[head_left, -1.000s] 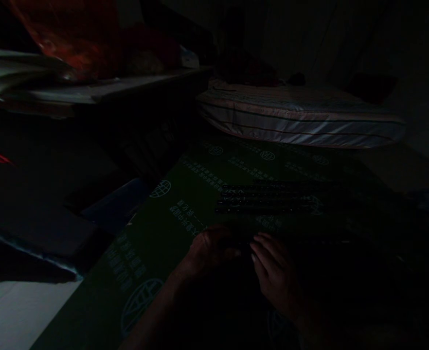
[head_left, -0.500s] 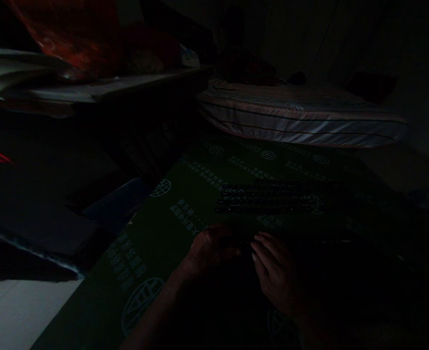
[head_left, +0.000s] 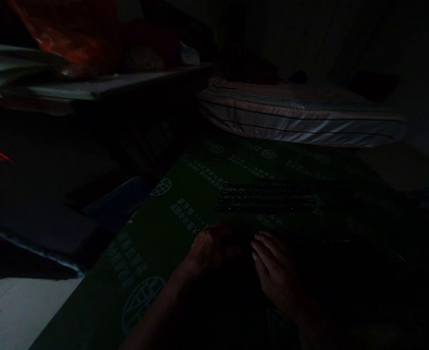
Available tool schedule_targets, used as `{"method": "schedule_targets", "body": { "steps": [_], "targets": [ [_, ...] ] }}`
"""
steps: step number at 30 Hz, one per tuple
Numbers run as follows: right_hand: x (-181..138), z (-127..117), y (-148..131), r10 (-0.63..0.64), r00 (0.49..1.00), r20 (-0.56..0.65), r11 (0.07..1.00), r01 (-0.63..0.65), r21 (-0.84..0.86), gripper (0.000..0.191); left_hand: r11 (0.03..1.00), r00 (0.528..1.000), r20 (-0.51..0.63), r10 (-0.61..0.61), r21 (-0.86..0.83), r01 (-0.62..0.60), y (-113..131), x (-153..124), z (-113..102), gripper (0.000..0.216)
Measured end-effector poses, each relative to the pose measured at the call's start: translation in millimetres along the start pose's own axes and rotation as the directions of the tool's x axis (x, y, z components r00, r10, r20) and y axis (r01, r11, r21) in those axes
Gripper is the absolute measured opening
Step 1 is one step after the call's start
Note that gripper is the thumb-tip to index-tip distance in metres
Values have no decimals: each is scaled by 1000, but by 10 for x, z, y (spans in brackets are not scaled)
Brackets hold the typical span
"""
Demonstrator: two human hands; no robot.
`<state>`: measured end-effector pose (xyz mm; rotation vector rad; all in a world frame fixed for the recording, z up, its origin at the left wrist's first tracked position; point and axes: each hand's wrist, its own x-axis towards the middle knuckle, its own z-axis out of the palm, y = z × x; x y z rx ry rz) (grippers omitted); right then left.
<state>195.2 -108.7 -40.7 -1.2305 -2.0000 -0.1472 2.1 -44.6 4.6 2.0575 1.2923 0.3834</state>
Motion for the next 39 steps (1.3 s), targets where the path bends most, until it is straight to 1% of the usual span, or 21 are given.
{"method": "schedule_targets", "body": {
  "steps": [10, 15, 29, 32, 39],
  "targets": [
    [0, -2, -1, 15, 1000, -1, 1000, -15, 15, 25, 1000, 1000, 6, 3, 15, -3, -37, 20, 12, 30],
    [-9, -1, 1, 17, 1000, 2, 1000, -17, 17, 27, 999, 1000, -21, 19, 36, -18, -29, 16, 18, 27],
    [-6, 5, 5, 25, 1000, 4, 999, -25, 32, 27, 999, 999, -23, 27, 39, -26, -33, 23, 14, 27],
    [6, -10, -5, 22, 1000, 3, 999, -22, 31, 27, 999, 999, -8, 36, 33, -36, -29, 18, 9, 26],
    [8, -13, -11, -3, 1000, 10, 1000, 3, 8, 26, 999, 999, -21, 32, 37, -31, -30, 12, 9, 28]
  ]
}}
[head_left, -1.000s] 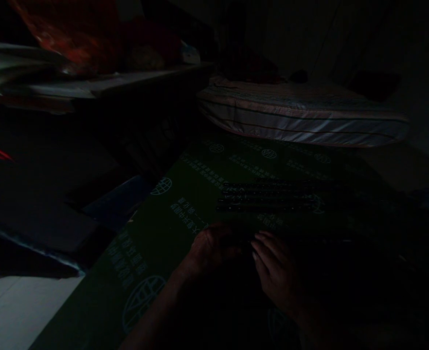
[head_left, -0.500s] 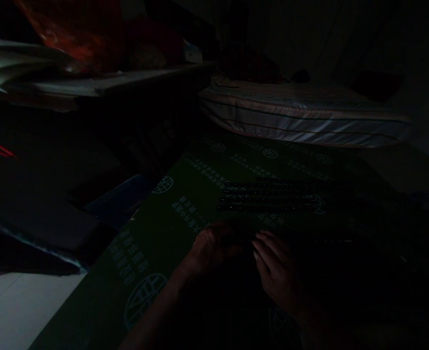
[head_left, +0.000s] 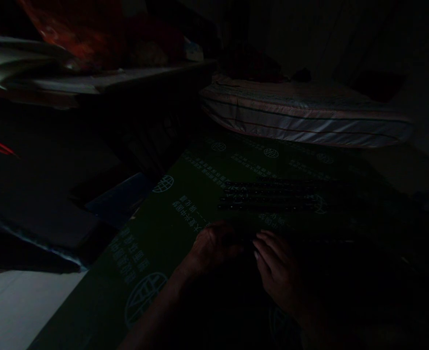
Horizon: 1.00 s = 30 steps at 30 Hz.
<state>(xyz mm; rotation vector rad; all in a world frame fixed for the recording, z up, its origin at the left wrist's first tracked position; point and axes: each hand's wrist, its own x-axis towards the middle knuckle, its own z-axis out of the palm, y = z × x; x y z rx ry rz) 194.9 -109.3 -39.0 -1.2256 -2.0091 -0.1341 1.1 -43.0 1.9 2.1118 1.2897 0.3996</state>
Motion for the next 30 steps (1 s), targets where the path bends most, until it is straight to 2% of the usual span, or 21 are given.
{"method": "schedule_targets", "body": {
  "steps": [10, 13, 18, 22, 30],
  "targets": [
    [-6, 3, -17, 3, 1000, -30, 1000, -3, 12, 26, 1000, 1000, -6, 28, -14, -28, -28, -13, 31, 29],
    [92, -107, -82, 26, 999, -30, 1000, -26, 17, 23, 1000, 1000, -13, 11, -8, -11, -33, -6, 29, 30],
    [420, -311, -67, 67, 996, 63, 996, -70, 46, 20, 998, 998, 12, 55, -8, -55, -46, -9, 6, 28],
    [719, -286, 195, 61, 993, 100, 997, -65, 38, 21, 1000, 1000, 4, 26, 11, -26, -68, -26, 24, 29],
    [1263, 31, 962, 165, 945, 282, 982, -131, -135, 19, 1000, 1000, -1, 9, -14, -9, -48, -29, 17, 28]
  ]
}}
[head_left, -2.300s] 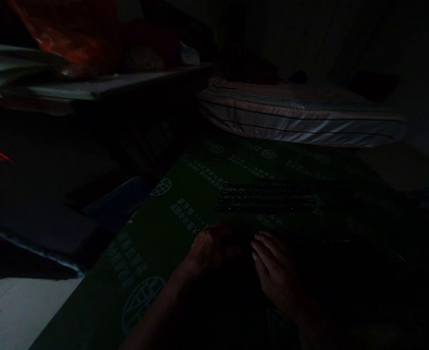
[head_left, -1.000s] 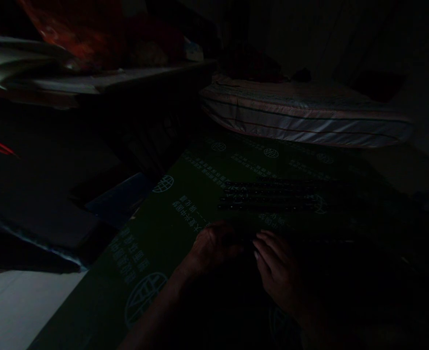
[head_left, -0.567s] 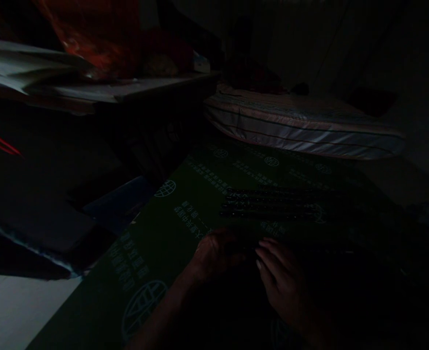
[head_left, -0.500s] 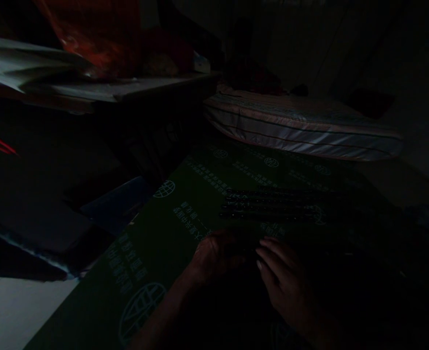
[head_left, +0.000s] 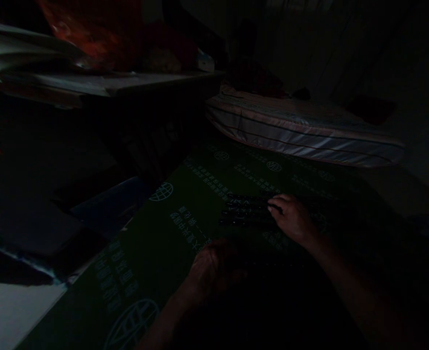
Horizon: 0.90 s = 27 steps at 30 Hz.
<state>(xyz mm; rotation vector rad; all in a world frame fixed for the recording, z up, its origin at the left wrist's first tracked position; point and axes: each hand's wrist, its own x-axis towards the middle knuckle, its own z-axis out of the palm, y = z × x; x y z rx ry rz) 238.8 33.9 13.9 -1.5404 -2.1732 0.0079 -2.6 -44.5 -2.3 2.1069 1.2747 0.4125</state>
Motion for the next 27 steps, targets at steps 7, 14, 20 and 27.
{"method": "schedule_targets", "body": {
  "steps": [7, 14, 20, 27],
  "targets": [
    [541, 171, 321, 148, 965, 217, 978, -110, -180, 21, 999, 999, 3, 34, -10, -34, -16, -3, 9, 25],
    [741, 310, 431, 151, 935, 320, 972, -81, -222, 19, 998, 998, -13, 61, -3, -61, -2, -10, -5, 23],
    [817, 350, 471, 166, 906, 391, 963, -64, -260, 21, 999, 999, 14, 40, -8, -39, -21, -18, 9, 22],
    [860, 390, 500, 151, 890, 430, 963, -35, -267, 23, 999, 999, 10, 41, -16, -41, -13, -33, 2, 26]
  ]
}}
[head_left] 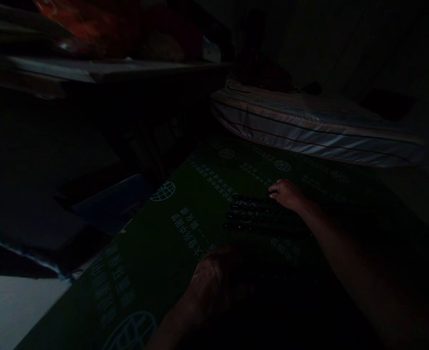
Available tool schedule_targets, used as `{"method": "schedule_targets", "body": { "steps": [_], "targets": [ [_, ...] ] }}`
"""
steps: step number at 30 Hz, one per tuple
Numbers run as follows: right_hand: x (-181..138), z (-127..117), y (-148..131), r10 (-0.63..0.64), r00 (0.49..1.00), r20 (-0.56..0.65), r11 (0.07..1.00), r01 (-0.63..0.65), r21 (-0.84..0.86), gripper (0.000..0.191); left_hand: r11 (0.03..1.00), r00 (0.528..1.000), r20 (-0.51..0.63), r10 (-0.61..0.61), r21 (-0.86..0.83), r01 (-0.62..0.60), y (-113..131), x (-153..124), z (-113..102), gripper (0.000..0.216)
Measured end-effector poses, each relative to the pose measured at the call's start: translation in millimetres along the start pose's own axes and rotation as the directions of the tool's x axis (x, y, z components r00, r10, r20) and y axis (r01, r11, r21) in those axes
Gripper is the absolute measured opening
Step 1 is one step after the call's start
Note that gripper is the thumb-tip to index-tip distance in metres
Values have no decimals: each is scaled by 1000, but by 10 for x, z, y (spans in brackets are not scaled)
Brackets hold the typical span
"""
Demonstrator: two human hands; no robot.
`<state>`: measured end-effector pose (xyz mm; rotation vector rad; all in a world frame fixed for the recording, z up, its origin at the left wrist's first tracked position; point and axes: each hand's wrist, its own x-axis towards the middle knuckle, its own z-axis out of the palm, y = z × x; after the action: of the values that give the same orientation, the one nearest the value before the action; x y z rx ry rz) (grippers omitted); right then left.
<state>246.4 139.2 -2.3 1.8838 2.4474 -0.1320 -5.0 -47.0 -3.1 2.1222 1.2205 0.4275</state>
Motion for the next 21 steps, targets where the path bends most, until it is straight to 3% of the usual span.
{"method": "schedule_targets", "body": {
  "steps": [13, 21],
  "targets": [
    [57, 21, 21, -87, 996, 4, 996, 87, -12, 18, 1000, 1000, -8, -3, 4, 3, -17, -2, 24, 28],
    [114, 49, 45, -159, 987, -23, 987, 159, -8, 7, 997, 998, 11, 67, 33, -67, -16, 19, -2, 25]
  ]
}}
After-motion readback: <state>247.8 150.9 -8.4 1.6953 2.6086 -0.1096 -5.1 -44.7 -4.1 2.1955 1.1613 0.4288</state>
